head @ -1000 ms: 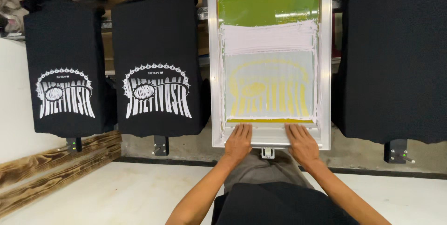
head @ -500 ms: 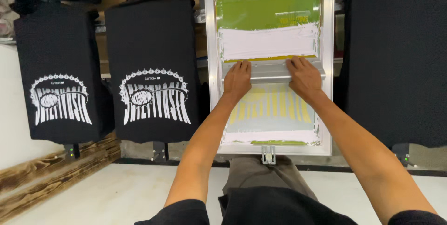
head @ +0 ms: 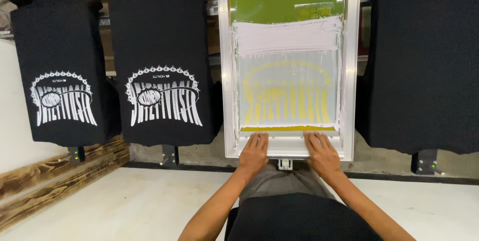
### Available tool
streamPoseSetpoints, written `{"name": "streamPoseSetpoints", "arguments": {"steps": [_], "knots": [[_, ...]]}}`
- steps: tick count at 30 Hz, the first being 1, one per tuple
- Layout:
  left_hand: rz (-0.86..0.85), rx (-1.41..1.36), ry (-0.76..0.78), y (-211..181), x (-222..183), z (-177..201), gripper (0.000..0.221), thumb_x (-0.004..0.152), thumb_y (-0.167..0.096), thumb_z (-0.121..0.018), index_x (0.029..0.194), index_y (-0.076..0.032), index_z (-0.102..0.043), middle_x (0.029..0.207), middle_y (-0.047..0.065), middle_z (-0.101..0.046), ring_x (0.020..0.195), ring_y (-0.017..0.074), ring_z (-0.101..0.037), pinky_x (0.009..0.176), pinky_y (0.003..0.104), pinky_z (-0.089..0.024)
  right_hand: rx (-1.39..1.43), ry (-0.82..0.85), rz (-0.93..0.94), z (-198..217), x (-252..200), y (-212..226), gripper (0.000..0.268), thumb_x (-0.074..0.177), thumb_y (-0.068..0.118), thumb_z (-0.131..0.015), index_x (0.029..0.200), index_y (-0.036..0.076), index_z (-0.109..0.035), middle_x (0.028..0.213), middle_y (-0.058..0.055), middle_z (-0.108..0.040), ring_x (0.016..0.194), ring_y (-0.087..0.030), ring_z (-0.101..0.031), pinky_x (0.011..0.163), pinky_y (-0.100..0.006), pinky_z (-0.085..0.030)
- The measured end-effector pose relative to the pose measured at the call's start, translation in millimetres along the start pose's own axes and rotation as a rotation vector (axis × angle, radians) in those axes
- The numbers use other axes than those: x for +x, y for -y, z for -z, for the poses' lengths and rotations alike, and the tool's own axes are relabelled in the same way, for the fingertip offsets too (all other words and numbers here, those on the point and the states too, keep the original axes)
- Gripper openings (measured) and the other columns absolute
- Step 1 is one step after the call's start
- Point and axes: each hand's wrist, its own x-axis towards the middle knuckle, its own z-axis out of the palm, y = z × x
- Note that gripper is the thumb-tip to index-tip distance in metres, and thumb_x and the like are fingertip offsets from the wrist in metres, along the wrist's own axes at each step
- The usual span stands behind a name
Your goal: The person uses a squeegee to pull green ink across a screen printing frame, applying a design onto a black t-shirt. They repeat this process on several t-shirts arranged on a multi-station press.
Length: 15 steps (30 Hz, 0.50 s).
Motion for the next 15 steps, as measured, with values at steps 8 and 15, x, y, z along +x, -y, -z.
{"name": "streamPoseSetpoints", "arguments": {"steps": [8, 15], "knots": [[-0.013, 0.066, -0.149, 86, 118, -36, 0.057, 0.058, -0.011, -0.060, 0.112, 0.006, -0.057, 0.105, 0.020, -0.055, 0.100, 0.0346, -0.056, 0.096, 0.041, -0.044, -0.089, -0.154, -0.030, -12, 130, -70, 0.070, 0.047, 0.023, -0.071, 0.115, 0.013, -0.059, 0.111, 0.000, -0.054, 0.114, -0.021, -0.049, 0.103, -0.029, -0.039], [0.082, -0.017, 0.039, 122, 192, 8, 0.046, 0.054, -0.007, -0.069, 0.099, 0.001, -0.062, 0.093, 0.010, -0.056, 0.085, 0.0272, -0.058, 0.069, 0.034, -0.053, -0.069, -0.022, -0.102, 40, 197, -98, 0.055, 0.054, 0.016, -0.065, 0.108, 0.018, -0.060, 0.100, 0.006, -0.049, 0.096, -0.017, -0.052, 0.075, -0.027, -0.052]]}}
